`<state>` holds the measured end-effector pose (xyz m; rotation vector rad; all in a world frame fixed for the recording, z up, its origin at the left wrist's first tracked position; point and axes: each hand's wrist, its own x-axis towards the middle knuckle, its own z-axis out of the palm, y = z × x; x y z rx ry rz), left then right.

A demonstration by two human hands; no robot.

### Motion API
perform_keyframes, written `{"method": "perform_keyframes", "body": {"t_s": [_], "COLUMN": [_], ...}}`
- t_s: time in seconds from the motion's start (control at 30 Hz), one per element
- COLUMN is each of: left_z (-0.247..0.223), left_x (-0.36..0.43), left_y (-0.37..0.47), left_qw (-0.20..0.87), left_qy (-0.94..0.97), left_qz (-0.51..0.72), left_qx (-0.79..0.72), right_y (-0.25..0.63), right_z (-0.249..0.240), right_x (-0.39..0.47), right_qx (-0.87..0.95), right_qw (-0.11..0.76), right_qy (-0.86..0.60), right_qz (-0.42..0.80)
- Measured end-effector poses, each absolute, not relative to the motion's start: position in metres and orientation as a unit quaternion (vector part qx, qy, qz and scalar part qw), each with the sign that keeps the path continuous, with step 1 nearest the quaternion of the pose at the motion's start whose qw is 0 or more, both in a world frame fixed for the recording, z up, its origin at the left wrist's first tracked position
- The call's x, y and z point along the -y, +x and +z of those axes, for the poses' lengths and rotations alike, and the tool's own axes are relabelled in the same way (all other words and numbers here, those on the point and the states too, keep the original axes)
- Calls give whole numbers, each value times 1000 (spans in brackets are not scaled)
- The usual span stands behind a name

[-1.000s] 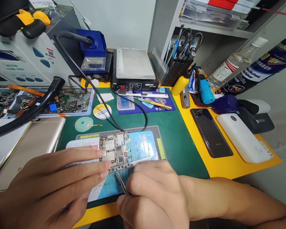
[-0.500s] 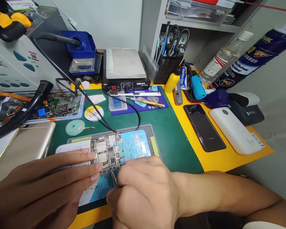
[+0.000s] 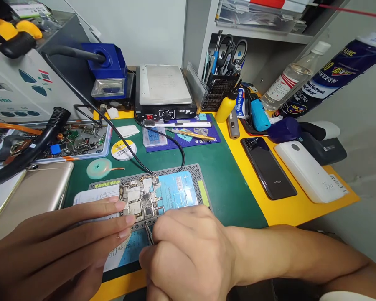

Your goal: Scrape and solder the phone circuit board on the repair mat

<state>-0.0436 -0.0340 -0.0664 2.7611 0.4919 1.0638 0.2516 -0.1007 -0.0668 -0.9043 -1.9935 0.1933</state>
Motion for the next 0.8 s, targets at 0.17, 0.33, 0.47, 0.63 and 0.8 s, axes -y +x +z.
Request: {"method": "perform_keyframes", "body": {"t_s": [0.17,0.33,0.47,0.63,0.8], "left_z": [-70,-69,-66,-65,-65], "left_x": [32,32,32,33,35], "left_y": [-41,-43,-44,-44,-46], "left_qw": [69,77,82,80,69], "left_qy": [918,919,917,920,921], "left_qz": [354,351,356,345,343], "left_qx": [-164,-162,-162,-169,-172], "right_y": [253,257,251,248,247], "right_z": [-66,-68,-67,-40,-26], "right_x": [100,96,100,114,116], "right_qx": [811,817,813,764,774], "right_qw": [456,453,457,462,416], "right_qy": [-359,-345,-351,-429,-464], "right_qz": [75,84,88,135,115]}}
